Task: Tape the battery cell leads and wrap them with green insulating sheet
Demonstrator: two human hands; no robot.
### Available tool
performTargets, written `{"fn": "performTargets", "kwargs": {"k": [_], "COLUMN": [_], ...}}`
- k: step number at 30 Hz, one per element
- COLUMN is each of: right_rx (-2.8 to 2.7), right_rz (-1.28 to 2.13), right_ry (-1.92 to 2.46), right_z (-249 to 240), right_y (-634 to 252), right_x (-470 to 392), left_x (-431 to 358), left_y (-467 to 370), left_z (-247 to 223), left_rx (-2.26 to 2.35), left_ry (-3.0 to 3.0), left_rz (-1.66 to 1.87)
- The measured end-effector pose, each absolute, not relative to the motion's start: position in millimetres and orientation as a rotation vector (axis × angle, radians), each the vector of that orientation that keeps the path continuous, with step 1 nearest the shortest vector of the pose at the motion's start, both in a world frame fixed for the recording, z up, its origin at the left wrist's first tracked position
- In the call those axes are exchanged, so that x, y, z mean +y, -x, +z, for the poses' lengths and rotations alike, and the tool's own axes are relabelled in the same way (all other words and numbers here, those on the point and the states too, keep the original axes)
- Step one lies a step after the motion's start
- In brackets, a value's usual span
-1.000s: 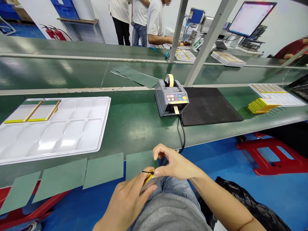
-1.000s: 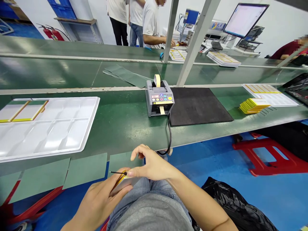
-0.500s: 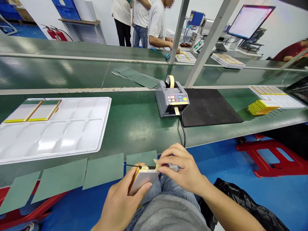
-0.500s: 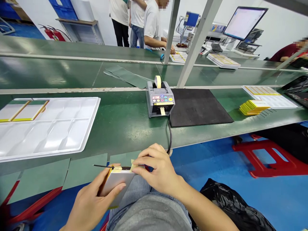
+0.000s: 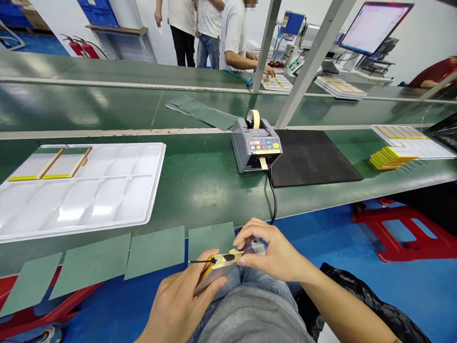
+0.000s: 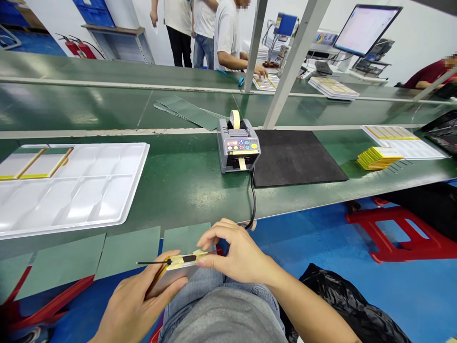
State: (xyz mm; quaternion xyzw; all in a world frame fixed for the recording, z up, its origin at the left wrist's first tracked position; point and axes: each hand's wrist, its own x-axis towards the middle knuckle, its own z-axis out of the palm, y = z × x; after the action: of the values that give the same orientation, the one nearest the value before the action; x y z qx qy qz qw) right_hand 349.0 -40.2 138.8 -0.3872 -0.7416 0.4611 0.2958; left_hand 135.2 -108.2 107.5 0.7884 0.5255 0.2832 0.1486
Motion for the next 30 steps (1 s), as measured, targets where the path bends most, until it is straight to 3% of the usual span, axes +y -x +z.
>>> {"fn": "performTargets", "kwargs": {"k": [10, 19, 25, 30], "right_rx": [-2.061, -1.816, -1.733, -1.443], "right_rz": [1.173, 1.642, 1.306, 1.593], "right_ry": [0.949, 0.966, 0.972, 1.041], "right_z": [142.1, 137.0, 125.5, 99.6], "right_y": [-353.7, -354.6, -349.5, -344.8], "right_x": [-43.2, -41.9, -59.0, -75.9], "left_x": [-111.7, -116.0, -118.9, -132.8], "left_y": [-132.4, -133.2, -145.1, -160.7], "left_z": [108.3, 106.3, 97.6, 74.1], "left_rx": [1.491, 1.396, 1.638, 1.795], "left_ry": [-2.357, -2.545, -2.162, -1.484], "left_rz": [0.795, 0.874, 0.962, 0.836]}}
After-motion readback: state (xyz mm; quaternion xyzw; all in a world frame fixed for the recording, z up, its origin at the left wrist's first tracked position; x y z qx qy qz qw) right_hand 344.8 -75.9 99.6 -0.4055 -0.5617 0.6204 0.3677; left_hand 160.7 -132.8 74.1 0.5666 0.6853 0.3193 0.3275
